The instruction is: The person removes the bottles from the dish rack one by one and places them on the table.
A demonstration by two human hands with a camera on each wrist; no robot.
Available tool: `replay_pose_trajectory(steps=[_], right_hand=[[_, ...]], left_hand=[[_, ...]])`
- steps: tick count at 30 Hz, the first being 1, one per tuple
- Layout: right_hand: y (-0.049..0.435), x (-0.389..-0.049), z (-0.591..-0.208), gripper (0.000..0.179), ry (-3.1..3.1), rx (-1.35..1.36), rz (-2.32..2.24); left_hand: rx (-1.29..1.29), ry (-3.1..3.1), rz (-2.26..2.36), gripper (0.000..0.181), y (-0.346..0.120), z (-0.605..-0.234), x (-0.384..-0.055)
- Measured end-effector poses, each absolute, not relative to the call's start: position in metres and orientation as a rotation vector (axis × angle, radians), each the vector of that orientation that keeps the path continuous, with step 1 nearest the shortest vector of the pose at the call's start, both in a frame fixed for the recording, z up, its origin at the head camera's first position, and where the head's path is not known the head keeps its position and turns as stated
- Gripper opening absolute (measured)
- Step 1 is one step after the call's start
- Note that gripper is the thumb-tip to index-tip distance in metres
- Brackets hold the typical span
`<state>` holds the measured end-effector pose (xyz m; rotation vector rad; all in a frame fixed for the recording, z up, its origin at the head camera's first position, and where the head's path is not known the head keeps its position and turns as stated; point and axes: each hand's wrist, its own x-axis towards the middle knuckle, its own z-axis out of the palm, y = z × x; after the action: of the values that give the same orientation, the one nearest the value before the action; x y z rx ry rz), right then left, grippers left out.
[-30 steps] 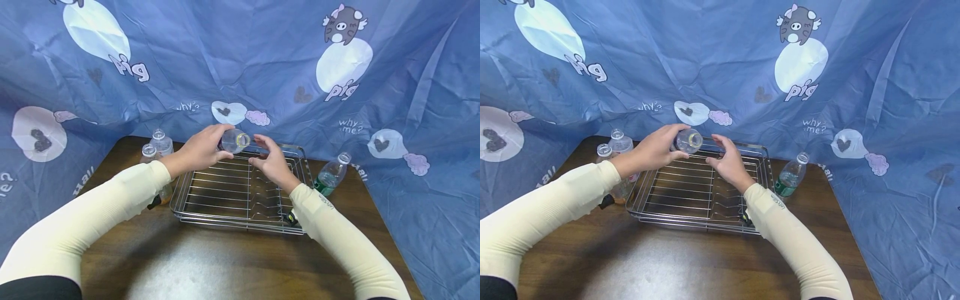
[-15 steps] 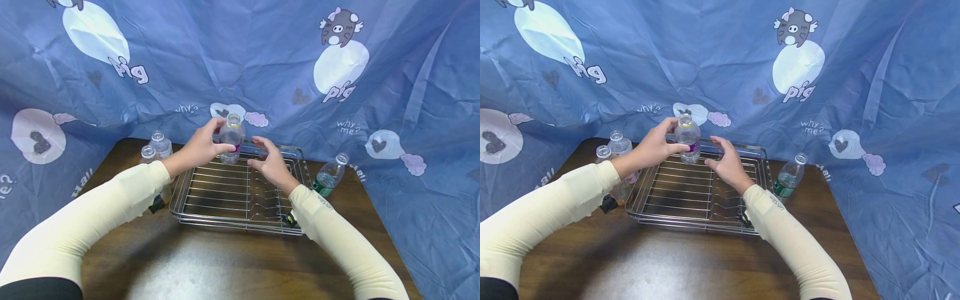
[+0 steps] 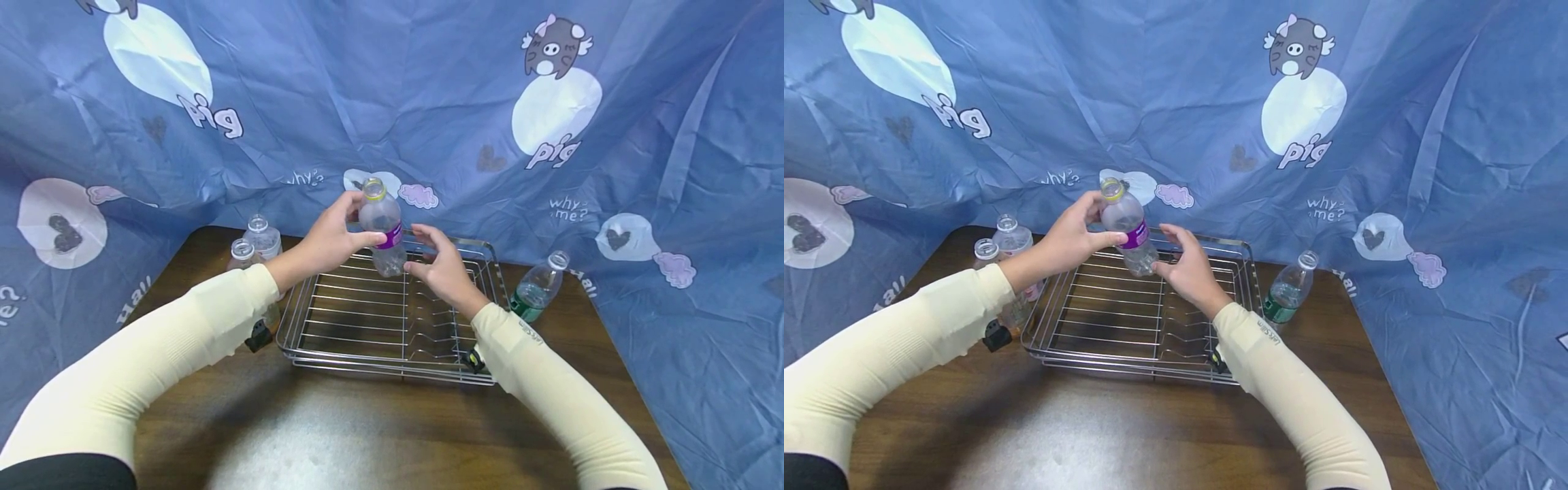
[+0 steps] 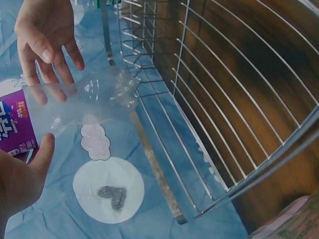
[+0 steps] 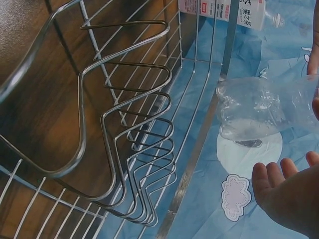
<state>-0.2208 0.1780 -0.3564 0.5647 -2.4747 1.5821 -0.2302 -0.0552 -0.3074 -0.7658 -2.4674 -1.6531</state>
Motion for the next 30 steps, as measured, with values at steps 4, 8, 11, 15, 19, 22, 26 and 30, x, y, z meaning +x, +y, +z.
replay_pose_trajectory(steps=[4,8,11,15,19,22,26,30], right_hand=[[0.179,-0.221,-0.357,0.07,-2.479,0.57,1.585],[0.178,-0.221,-0.357,0.069,-2.485,0.574,1.576],[0.177,-0.221,-0.357,0.068,-2.486,0.579,1.568],[0.176,-0.22,-0.356,0.068,-2.488,0.584,1.577],[0.176,-0.219,-0.357,0.069,-2.483,0.586,1.601],[0.177,-0.218,-0.358,0.068,-2.48,0.589,1.607],[0.178,-0.218,-0.357,0.069,-2.492,0.603,1.587],[0.178,-0.217,-0.356,0.071,-2.51,0.642,1.572]], left_hand=[[-0.733,-2.431,-1.777,0.06,-0.054,-0.31,-0.231],[-0.699,-2.407,-1.853,0.058,-0.052,-0.31,-0.232],[-0.686,-2.399,-1.884,0.058,-0.051,-0.309,-0.231],[-0.66,-2.388,-1.937,0.059,-0.049,-0.308,-0.23],[-0.632,-2.348,-2.042,0.059,-0.048,-0.309,-0.229],[-0.622,-2.297,-2.143,0.059,-0.047,-0.311,-0.229],[-0.601,-2.248,-2.242,0.058,-0.045,-0.313,-0.229],[-0.576,-2.256,-2.255,0.058,-0.043,-0.313,-0.228]])
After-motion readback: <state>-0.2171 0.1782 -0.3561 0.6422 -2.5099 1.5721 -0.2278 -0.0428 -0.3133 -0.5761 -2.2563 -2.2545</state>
